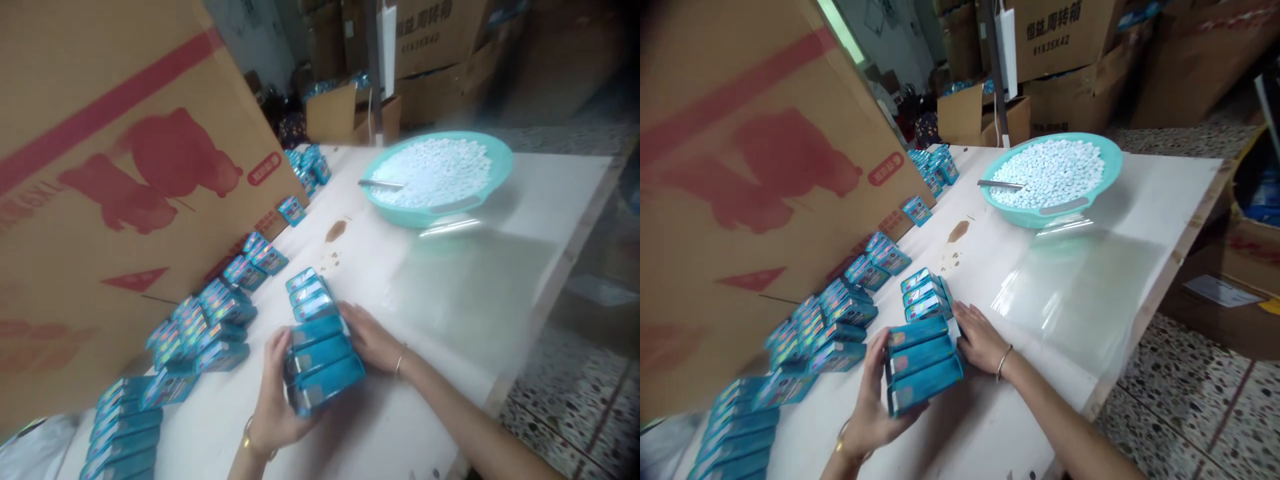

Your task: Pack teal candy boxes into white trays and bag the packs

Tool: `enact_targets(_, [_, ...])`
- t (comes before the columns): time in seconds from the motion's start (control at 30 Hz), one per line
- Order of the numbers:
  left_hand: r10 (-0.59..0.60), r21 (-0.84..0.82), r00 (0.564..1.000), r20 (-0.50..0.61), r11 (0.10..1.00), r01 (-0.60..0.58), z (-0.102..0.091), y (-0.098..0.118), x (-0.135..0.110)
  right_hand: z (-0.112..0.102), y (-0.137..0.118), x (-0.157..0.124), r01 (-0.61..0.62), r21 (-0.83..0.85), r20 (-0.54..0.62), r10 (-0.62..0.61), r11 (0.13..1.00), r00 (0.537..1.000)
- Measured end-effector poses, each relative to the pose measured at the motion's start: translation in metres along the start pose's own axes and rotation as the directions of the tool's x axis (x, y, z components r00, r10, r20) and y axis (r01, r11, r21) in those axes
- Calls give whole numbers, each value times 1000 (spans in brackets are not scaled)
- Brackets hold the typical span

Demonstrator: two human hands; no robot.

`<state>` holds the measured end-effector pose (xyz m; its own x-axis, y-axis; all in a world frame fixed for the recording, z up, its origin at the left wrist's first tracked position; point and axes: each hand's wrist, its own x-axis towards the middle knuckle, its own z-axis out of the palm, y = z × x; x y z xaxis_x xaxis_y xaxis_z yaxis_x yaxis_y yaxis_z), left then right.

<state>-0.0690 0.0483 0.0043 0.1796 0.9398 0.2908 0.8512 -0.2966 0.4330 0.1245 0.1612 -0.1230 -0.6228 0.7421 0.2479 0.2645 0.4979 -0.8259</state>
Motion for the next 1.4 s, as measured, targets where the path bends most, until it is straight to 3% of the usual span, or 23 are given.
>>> enact_targets(0.07, [34,41,997,71,998,-37,8,7,11,-2,-1,-9,11,20,11,-11,1000,1000])
enact_targets(0.2, [-4,221,975,221,974,-46,6,23,20,-3,-3,-19,17,4,20,-17,1000,1000])
enact_targets(0.37, [-76,392,944,320,918,-58,4,45,23,-6,-16,-28,17,-61,-35,-19,998,999])
enact_targets(0.53, [-116,561,950,291,825,-71,21,54,28,-4,-24,-45,76,-112,-37,-80,991,996])
enact_targets(0.73, [-64,548,951,302,828,-118,55,56,32,5,-32,-54,30,-192,-56,-42,981,998])
enact_targets(0.8, [-77,543,960,271,836,-86,56,54,33,-6,-38,-57,47,-204,-60,-61,978,996])
enact_targets(0.9, [-77,496,962,263,866,-67,51,55,33,-46,-34,-68,20,-267,-169,-68,964,983])
enact_targets(1.03, [14,402,994,109,914,-57,48,83,23,-113,3,-84,-320,-412,-422,132,853,897])
enact_targets(1.1, [88,314,995,46,944,-98,53,105,13,-135,27,-89,-404,-469,-427,200,785,882])
enact_targets(1.2, [174,176,977,120,965,-194,69,129,-8,-146,51,-90,-397,-501,-364,229,769,903])
enact_targets(1.27, [185,111,962,202,971,-210,80,134,-22,-145,58,-87,-384,-491,-359,221,782,907])
enact_targets(1.4, [64,-60,960,273,997,-49,96,124,-37,-145,66,-84,-352,-436,-352,204,828,914])
